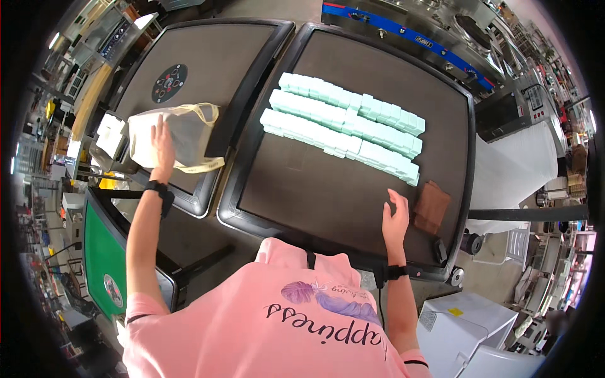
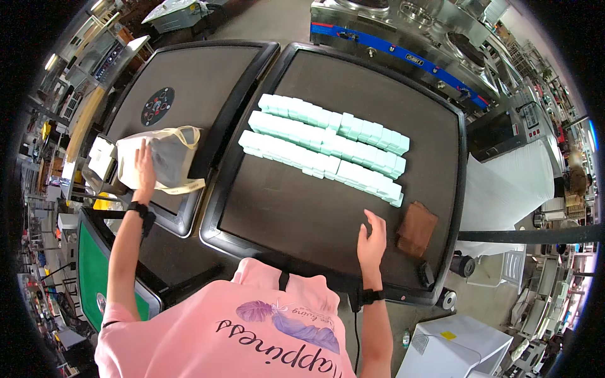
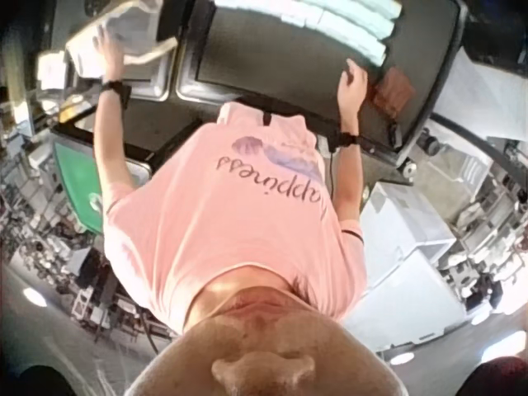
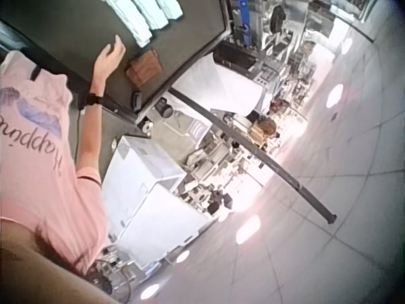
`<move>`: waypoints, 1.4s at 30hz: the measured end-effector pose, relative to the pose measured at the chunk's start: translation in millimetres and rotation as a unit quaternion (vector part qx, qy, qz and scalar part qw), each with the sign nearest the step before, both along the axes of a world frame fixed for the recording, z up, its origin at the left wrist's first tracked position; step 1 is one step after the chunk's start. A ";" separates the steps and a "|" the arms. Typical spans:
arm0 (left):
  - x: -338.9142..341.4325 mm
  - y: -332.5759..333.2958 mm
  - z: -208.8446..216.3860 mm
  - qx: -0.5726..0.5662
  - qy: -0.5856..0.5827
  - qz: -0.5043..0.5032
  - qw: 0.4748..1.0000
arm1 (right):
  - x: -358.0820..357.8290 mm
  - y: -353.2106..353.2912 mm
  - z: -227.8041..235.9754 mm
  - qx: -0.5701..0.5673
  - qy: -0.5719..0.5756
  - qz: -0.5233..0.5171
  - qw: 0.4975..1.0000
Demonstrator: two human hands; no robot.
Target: The person is seen organizing and stacking mahjong tiles on a table.
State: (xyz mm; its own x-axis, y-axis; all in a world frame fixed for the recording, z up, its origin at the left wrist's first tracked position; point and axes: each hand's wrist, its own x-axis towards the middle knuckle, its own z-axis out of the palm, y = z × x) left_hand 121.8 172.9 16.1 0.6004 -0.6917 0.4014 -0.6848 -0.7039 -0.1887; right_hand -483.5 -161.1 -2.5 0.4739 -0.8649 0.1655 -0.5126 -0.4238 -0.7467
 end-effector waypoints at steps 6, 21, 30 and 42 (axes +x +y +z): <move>-108.5 -29.7 183.7 -0.016 0.139 -0.042 0.989 | 69.4 15.9 64.5 0.009 -0.073 0.074 0.995; -276.5 -78.8 174.9 -0.030 0.323 -0.285 0.902 | 58.9 61.3 154.3 -0.132 0.168 0.489 0.846; -315.0 -119.4 187.9 0.154 0.173 -0.387 0.893 | 32.2 66.2 145.1 -0.253 0.212 0.498 0.802; -394.9 -249.6 -37.0 0.621 0.227 -0.456 0.595 | 15.6 69.8 121.5 -0.220 0.208 0.460 0.835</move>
State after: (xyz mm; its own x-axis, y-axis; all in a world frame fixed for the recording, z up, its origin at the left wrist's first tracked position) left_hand -273.1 -76.6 -21.0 -0.4014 -0.4060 -0.8210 -0.8541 0.4897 0.1754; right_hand -467.9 -91.3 119.1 0.9996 -0.0020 0.0274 0.0050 -0.9674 -0.2534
